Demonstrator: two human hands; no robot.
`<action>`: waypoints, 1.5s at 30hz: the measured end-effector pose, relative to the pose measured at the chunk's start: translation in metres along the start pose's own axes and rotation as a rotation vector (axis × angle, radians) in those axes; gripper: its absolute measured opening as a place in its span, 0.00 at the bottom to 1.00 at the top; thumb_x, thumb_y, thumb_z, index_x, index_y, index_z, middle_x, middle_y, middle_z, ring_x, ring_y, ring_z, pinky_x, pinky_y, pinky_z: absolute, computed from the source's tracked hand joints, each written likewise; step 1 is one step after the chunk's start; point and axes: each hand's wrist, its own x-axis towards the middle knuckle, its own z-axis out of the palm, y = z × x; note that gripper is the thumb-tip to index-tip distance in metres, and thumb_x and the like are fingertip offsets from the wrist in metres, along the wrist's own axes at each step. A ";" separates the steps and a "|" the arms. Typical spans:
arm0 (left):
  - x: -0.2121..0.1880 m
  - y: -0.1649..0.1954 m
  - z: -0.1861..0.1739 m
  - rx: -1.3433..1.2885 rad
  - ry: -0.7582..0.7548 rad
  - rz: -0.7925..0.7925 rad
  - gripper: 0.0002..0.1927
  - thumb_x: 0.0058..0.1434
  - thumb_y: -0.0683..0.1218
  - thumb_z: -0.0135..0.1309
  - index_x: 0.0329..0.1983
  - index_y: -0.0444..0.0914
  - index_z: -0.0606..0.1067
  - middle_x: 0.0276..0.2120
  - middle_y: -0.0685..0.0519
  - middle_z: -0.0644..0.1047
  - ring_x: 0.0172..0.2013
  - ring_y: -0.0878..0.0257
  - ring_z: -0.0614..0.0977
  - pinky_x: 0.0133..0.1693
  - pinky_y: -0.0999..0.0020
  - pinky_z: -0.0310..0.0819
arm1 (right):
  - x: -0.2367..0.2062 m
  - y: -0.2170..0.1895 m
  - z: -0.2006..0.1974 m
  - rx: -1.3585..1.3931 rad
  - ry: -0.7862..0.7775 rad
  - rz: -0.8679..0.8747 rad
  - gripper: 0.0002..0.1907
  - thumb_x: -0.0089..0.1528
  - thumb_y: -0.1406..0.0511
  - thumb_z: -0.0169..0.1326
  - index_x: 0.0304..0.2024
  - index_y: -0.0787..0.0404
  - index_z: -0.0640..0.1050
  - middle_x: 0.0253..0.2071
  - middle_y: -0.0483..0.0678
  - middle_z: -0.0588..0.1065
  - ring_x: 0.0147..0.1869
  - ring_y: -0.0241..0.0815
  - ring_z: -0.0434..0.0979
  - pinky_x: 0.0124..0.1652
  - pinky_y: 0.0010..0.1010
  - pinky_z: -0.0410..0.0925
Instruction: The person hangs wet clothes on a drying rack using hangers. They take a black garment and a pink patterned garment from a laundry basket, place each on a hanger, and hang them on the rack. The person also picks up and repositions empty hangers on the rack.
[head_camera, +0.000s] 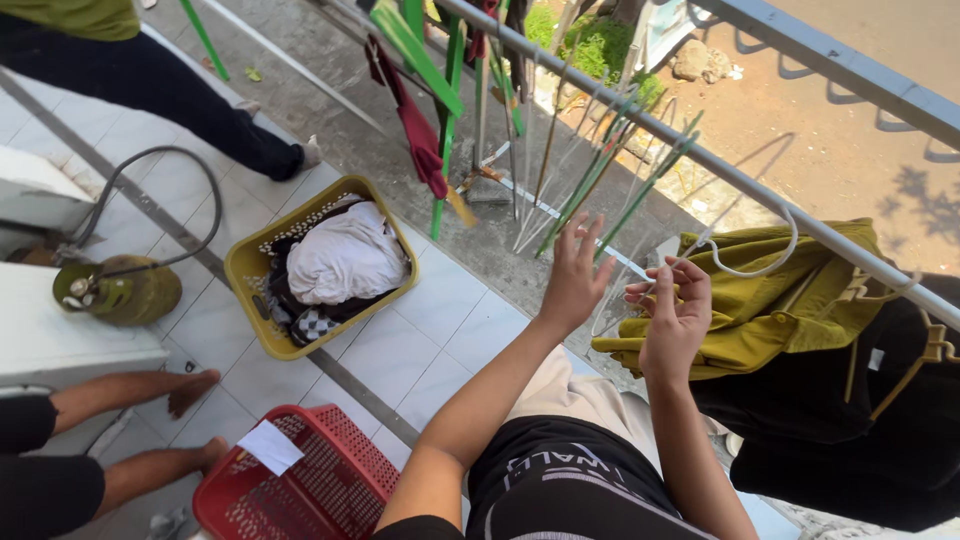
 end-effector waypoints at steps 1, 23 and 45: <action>-0.005 0.004 -0.002 0.040 0.065 0.033 0.32 0.66 0.45 0.54 0.72 0.34 0.62 0.68 0.40 0.60 0.65 0.43 0.65 0.64 0.49 0.62 | -0.007 0.000 0.001 -0.003 -0.015 -0.014 0.11 0.73 0.67 0.49 0.56 0.65 0.69 0.44 0.49 0.75 0.40 0.37 0.79 0.41 0.29 0.75; -0.204 0.071 -0.066 0.063 0.447 -0.060 0.46 0.68 0.42 0.55 0.82 0.44 0.43 0.80 0.39 0.45 0.80 0.43 0.51 0.77 0.47 0.51 | -0.176 -0.032 -0.063 -0.537 -0.562 -0.348 0.18 0.68 0.78 0.47 0.60 0.67 0.74 0.47 0.52 0.73 0.39 0.37 0.75 0.36 0.24 0.69; -0.270 -0.078 -0.332 0.118 0.295 -0.468 0.10 0.63 0.41 0.56 0.46 0.44 0.82 0.32 0.58 0.84 0.36 0.59 0.80 0.53 0.59 0.70 | -0.195 0.050 0.175 -0.741 -1.032 -0.284 0.18 0.61 0.65 0.63 0.54 0.52 0.82 0.35 0.42 0.76 0.31 0.32 0.72 0.33 0.24 0.69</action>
